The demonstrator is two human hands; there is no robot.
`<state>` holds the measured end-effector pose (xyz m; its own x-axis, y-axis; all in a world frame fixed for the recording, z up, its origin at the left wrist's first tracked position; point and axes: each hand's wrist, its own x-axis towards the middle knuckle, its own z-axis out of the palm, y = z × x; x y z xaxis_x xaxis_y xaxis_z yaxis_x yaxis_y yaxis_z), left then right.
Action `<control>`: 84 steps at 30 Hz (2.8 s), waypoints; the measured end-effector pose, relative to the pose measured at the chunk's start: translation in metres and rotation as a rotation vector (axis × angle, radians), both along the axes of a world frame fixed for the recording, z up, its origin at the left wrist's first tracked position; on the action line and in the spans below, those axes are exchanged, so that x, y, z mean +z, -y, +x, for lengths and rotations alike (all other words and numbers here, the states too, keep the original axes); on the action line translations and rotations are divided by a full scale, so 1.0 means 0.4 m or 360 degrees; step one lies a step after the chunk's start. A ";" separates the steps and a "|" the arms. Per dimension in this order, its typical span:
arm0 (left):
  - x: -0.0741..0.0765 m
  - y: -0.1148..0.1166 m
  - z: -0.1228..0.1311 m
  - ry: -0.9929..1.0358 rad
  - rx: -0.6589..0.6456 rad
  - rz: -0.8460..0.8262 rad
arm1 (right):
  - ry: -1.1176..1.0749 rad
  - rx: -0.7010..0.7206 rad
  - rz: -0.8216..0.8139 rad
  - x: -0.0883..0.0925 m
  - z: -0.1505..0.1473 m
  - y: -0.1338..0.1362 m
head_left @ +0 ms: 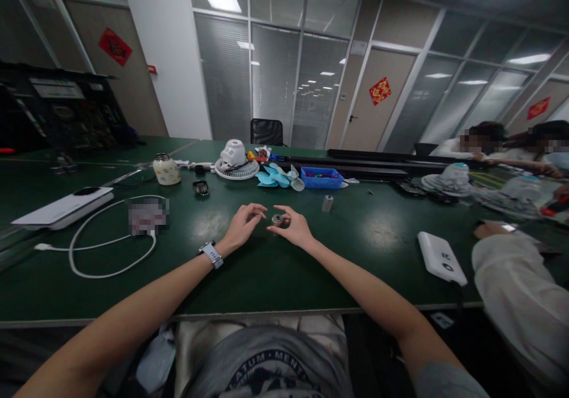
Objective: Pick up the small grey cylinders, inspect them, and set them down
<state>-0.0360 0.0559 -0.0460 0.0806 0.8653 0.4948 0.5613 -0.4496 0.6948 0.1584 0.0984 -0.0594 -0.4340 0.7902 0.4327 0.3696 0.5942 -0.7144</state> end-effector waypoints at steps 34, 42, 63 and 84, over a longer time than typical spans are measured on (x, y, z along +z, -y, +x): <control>-0.056 -0.036 -0.038 0.0100 -0.0106 -0.0452 | -0.0237 0.0106 -0.0441 -0.011 0.000 0.006; -0.058 -0.053 -0.044 0.0291 0.0153 -0.0372 | -0.0152 0.0212 -0.0530 0.024 0.078 -0.004; -0.061 -0.049 -0.036 0.0357 0.0105 -0.0352 | 0.0100 -0.0631 -0.0646 0.055 0.528 -0.205; -0.086 -0.076 -0.059 0.0607 0.0762 -0.0307 | 0.0852 0.0252 0.0671 -0.003 -0.042 0.042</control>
